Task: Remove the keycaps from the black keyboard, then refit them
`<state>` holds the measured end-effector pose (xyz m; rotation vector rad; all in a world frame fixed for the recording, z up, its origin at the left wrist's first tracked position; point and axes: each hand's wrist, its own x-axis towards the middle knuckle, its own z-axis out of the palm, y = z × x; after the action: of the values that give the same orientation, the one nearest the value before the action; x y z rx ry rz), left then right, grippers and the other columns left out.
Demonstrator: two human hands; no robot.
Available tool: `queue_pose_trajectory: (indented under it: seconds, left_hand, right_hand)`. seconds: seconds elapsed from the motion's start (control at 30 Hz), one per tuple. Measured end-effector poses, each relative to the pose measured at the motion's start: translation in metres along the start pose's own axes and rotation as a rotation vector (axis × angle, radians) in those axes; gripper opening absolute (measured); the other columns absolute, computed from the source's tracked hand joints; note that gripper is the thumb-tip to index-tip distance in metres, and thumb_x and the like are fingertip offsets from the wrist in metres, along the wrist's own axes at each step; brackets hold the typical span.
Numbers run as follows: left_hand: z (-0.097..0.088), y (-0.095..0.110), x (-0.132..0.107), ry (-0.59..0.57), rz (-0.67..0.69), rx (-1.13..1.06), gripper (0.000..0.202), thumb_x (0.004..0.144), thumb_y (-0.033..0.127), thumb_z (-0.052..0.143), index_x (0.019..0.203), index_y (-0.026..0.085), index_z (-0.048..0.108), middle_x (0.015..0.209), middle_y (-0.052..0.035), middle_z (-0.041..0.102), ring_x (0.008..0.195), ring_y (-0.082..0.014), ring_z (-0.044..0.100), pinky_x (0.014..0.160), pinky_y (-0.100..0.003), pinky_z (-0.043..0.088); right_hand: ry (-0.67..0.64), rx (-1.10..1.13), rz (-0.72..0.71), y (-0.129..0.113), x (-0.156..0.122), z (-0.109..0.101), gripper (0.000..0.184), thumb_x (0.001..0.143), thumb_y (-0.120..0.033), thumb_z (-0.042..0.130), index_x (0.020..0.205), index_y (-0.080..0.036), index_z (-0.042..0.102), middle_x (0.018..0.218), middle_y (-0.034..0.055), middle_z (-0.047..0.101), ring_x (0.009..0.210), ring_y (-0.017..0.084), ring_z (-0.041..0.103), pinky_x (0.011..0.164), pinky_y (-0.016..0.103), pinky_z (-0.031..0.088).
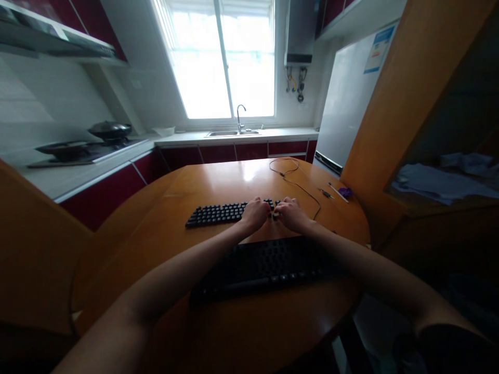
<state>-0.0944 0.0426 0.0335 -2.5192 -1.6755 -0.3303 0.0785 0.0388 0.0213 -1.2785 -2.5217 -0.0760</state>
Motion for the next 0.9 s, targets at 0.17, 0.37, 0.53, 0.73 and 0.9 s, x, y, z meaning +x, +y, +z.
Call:
queue_pose_trajectory:
  seconds: [0.17,0.37,0.53,0.73,0.9]
  left_hand:
    - [0.008,-0.004,0.006,-0.014,0.034,-0.008,0.021,0.089,0.02,0.059,0.086,0.019,0.08,0.078,-0.0124,0.071,0.097,-0.0281,0.062,0.084,-0.035,0.051]
    - [0.01,-0.005,0.007,-0.028,0.059,-0.02,0.02,0.088,0.018,0.06,0.081,0.017,0.079,0.078,-0.0121,0.072,0.098,-0.0276,0.062,0.084,-0.035,0.051]
    - [-0.002,0.0,0.0,-0.008,0.053,-0.048,0.02,0.088,0.021,0.06,0.086,0.021,0.081,0.078,-0.0093,0.073,0.092,-0.0259,0.062,0.08,-0.034,0.051]
    - [-0.029,0.033,-0.038,0.098,0.127,-0.304,0.012,0.085,0.025,0.07,0.088,0.027,0.081,0.081,-0.0033,0.075,0.088,-0.0227,0.061,0.081,-0.033,0.05]
    - [-0.031,0.081,-0.075,0.003,0.188,-0.474,0.01,0.082,0.028,0.075,0.089,0.028,0.082,0.082,-0.0023,0.075,0.081,-0.0198,0.061,0.074,-0.03,0.048]
  right_hand:
    - [-0.039,-0.018,-0.073,0.007,0.01,0.013,0.022,0.092,-0.01,0.055,0.089,-0.017,0.076,0.097,0.0109,0.075,0.101,0.026,0.054,0.086,0.039,0.027]
    - [-0.051,0.003,-0.148,0.006,0.011,0.016,0.023,0.092,-0.011,0.056,0.095,-0.019,0.077,0.095,0.0088,0.075,0.1,0.025,0.054,0.088,0.039,0.024]
    - [-0.015,0.041,-0.154,0.002,-0.003,-0.003,0.019,0.093,-0.013,0.059,0.09,-0.019,0.076,0.096,0.0076,0.075,0.101,0.024,0.055,0.089,0.039,0.026]
    - [0.216,0.306,-0.13,0.017,-0.069,-0.044,0.006,0.089,-0.019,0.071,0.088,-0.023,0.075,0.095,0.004,0.075,0.097,0.022,0.06,0.091,0.039,0.037]
    - [0.27,0.468,-0.08,0.031,-0.142,-0.058,0.01,0.091,-0.018,0.067,0.093,-0.024,0.074,0.095,0.0051,0.074,0.095,0.023,0.064,0.087,0.04,0.047]
